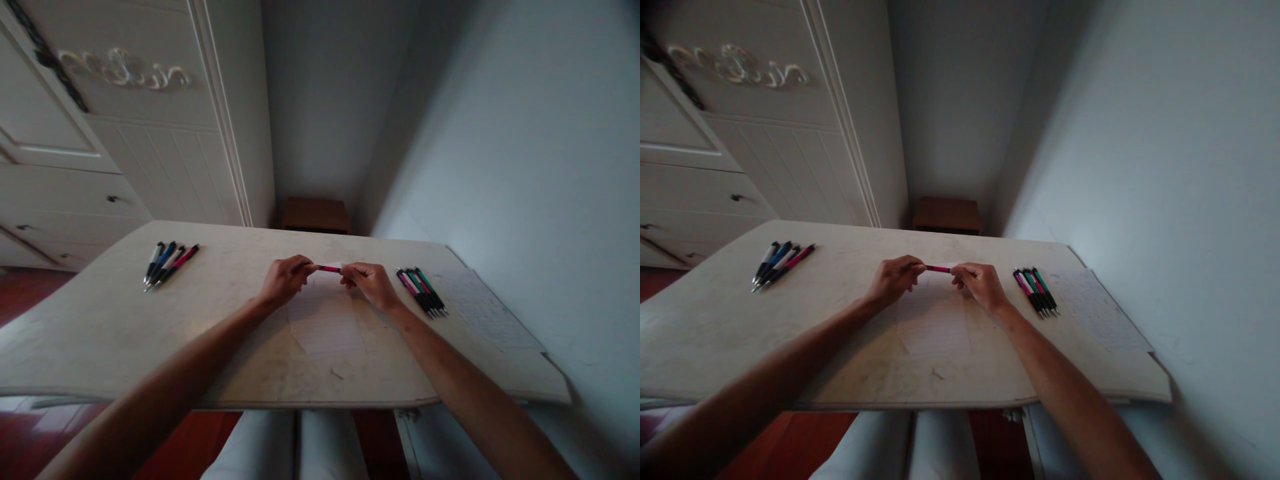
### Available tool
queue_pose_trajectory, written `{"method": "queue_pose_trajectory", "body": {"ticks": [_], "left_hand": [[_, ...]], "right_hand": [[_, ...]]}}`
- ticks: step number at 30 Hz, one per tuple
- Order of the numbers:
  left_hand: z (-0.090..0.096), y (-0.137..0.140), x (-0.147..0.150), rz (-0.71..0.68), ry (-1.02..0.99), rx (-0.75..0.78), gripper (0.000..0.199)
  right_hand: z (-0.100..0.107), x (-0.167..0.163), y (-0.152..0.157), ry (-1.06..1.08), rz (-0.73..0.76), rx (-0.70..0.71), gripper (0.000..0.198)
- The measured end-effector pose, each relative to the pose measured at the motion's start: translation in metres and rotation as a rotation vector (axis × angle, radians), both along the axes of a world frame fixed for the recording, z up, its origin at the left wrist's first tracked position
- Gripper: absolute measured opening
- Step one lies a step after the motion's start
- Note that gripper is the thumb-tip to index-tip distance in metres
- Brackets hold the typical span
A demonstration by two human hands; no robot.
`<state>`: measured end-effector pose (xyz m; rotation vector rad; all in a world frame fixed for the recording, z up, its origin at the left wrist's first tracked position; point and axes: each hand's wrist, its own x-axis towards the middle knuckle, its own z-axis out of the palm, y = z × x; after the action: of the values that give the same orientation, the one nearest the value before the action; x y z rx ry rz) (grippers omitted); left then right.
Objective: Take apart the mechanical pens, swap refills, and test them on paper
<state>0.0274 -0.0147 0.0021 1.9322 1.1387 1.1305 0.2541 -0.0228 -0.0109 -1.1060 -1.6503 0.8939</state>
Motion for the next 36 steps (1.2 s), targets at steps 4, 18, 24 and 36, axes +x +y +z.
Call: {"method": "queue_pose_trajectory", "body": {"ticks": [4, 18, 24, 36], "left_hand": [[0.001, -0.005, 0.003, 0.09, 0.024, -0.088, 0.058], [-0.008, 0.005, 0.006, 0.006, -0.197, -0.043, 0.036], [-0.003, 0.001, 0.003, 0.067, -0.039, -0.031, 0.055], [-0.008, 0.003, 0.004, -0.036, -0.123, 0.001, 0.044]], "right_hand": [[-0.002, -0.001, 0.001, 0.01, 0.024, 0.063, 0.025], [0.004, 0.003, 0.005, 0.092, -0.078, -0.06, 0.039], [-0.005, 0.001, 0.008, 0.089, -0.036, -0.012, 0.031], [0.005, 0.001, 0.002, 0.037, -0.08, -0.04, 0.044]]}}
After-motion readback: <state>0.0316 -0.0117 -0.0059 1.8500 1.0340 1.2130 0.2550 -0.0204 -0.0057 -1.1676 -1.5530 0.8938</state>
